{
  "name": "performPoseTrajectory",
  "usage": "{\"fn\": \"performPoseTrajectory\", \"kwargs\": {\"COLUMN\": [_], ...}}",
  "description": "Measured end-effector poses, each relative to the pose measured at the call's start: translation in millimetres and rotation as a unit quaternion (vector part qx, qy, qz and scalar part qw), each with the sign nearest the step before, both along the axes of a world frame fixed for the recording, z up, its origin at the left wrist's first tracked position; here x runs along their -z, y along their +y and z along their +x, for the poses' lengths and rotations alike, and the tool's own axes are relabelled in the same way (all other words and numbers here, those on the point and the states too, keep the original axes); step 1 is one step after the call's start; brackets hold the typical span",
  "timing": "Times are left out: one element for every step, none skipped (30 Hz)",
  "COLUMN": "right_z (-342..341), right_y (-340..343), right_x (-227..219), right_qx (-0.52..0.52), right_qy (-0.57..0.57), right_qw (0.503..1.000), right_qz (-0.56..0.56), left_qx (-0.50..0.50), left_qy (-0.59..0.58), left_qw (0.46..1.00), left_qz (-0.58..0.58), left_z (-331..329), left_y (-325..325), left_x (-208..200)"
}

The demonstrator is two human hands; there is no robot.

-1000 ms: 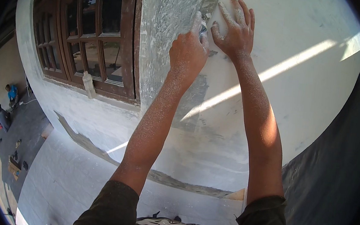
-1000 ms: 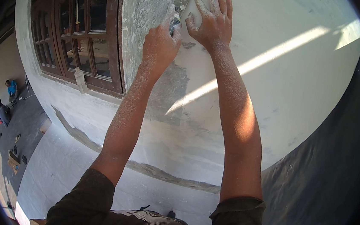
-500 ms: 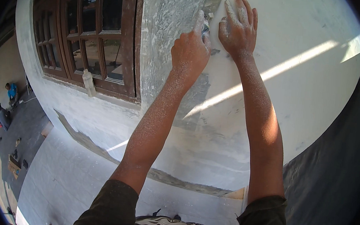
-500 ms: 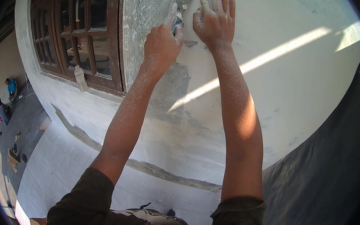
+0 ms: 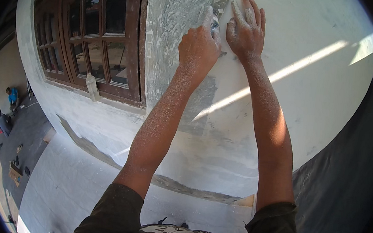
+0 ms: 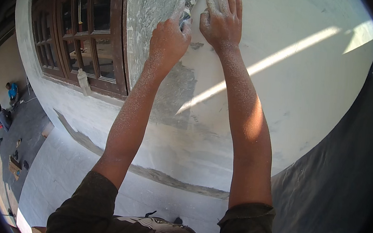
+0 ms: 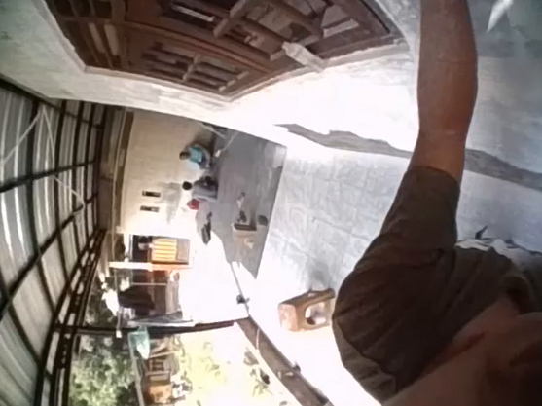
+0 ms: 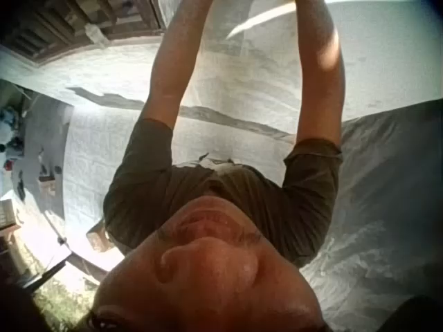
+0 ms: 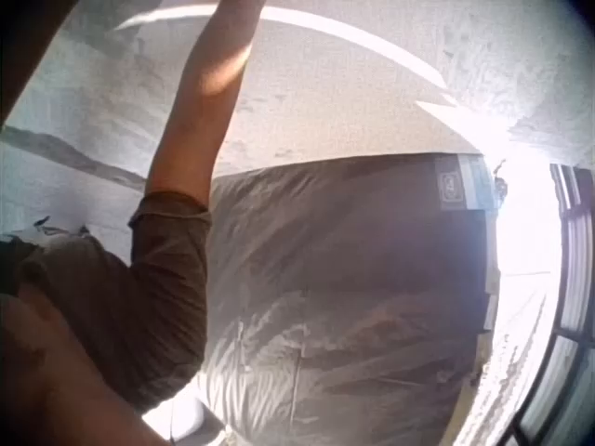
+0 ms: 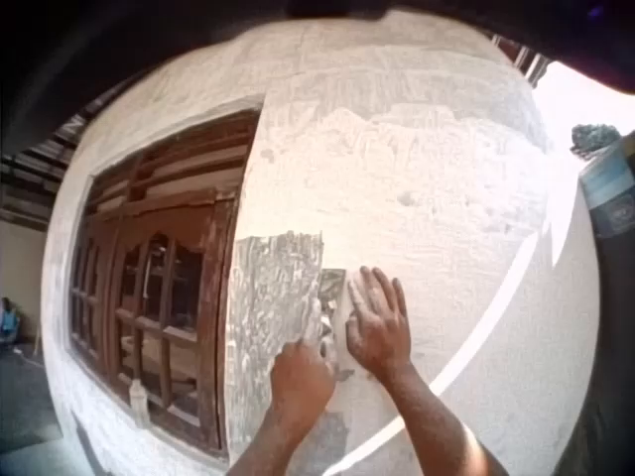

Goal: Applying and smoothing wall putty on an exterior wall using a putty knife.

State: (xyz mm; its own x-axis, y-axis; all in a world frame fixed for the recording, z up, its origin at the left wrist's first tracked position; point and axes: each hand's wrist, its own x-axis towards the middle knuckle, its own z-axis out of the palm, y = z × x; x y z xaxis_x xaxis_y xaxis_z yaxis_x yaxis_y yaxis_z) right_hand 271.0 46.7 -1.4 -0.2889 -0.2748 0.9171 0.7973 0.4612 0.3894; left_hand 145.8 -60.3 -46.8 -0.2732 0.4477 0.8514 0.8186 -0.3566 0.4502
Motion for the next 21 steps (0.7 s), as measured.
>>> {"fn": "performPoseTrajectory", "kwargs": {"right_z": [0.4,1.0,1.9,2.3,2.0,1.3,0.0,0.1,0.5,0.9,-0.2,-2.3,-1.6,0.2,2.3,2.5,2.2,1.8,0.6,0.3,0.3], "right_y": [0.5,1.1,1.7,1.2,0.7,0.4,0.1,-0.7,-1.8,-2.1,-1.9,-1.7,-0.4,0.6,1.7,1.2,1.0,0.7,0.2,-0.7,-1.9], "right_x": [0.6,0.8,0.9,0.7,1.0,1.4,0.7,0.6,1.2,1.4,0.9,0.7,1.4,1.8,2.1,1.8,1.5,1.1,0.8,0.7,0.8], "right_qx": [-0.003,-0.002,-0.004,-0.007,-0.007,-0.006,-0.006,-0.007,-0.009,-0.011,-0.012,-0.012,-0.01,-0.008,-0.006,-0.006,-0.006,-0.002,-0.001,-0.003,-0.005], "right_qy": [0.001,0.0,0.0,-0.001,-0.002,-0.001,0.0,-0.001,-0.001,-0.001,-0.001,0.0,0.001,0.001,0.0,-0.001,-0.001,-0.002,-0.004,-0.004,-0.004], "right_qw": [1.0,1.0,1.0,1.0,1.0,1.0,1.0,1.0,1.0,1.0,1.0,1.0,1.0,1.0,1.0,1.0,1.0,1.0,1.0,1.0,1.0], "right_qz": [0.0,-0.001,-0.002,-0.003,-0.003,-0.001,0.003,0.004,0.001,-0.002,-0.001,-0.004,-0.008,-0.008,-0.005,-0.002,-0.002,-0.003,-0.003,-0.004,-0.007], "left_qx": [-0.004,-0.004,0.002,0.007,0.007,-0.005,-0.018,-0.018,-0.029,-0.039,-0.039,-0.04,-0.038,-0.036,-0.029,-0.023,-0.023,-0.024,-0.027,-0.029,-0.029], "left_qy": [0.001,0.001,-0.005,-0.011,-0.012,0.0,0.012,0.011,0.021,0.031,0.031,0.031,0.031,0.031,0.025,0.018,0.019,0.019,0.019,0.019,0.005], "left_qw": [1.0,1.0,1.0,0.999,0.999,1.0,1.0,1.0,0.999,0.999,0.999,0.998,0.998,0.998,0.999,1.0,1.0,0.999,0.999,0.999,1.0], "left_qz": [-0.006,-0.006,-0.02,-0.033,-0.034,-0.025,-0.015,-0.014,0.002,0.018,0.019,0.026,0.033,0.033,0.021,0.009,0.009,0.012,0.013,0.013,-0.004], "left_z": [0.3,1.1,2.2,2.7,2.2,1.5,0.9,0.1,-1.3,-1.8,-2.5,-3.6,-2.9,-0.3,3.7,5.5,5.4,5.3,5.2,5.0,4.7], "left_y": [0.2,-0.3,-1.6,-2.2,-0.5,1.9,0.6,2.7,7.0,9.5,10.4,11.0,12.5,13.2,13.3,10.9,11.3,11.3,7.6,6.1,5.9], "left_x": [-1.3,3.4,12.4,20.0,26.0,31.8,32.1,25.6,13.6,6.1,4.9,4.2,4.6,12.3,25.9,32.2,32.6,32.5,29.8,22.2,10.1]}}
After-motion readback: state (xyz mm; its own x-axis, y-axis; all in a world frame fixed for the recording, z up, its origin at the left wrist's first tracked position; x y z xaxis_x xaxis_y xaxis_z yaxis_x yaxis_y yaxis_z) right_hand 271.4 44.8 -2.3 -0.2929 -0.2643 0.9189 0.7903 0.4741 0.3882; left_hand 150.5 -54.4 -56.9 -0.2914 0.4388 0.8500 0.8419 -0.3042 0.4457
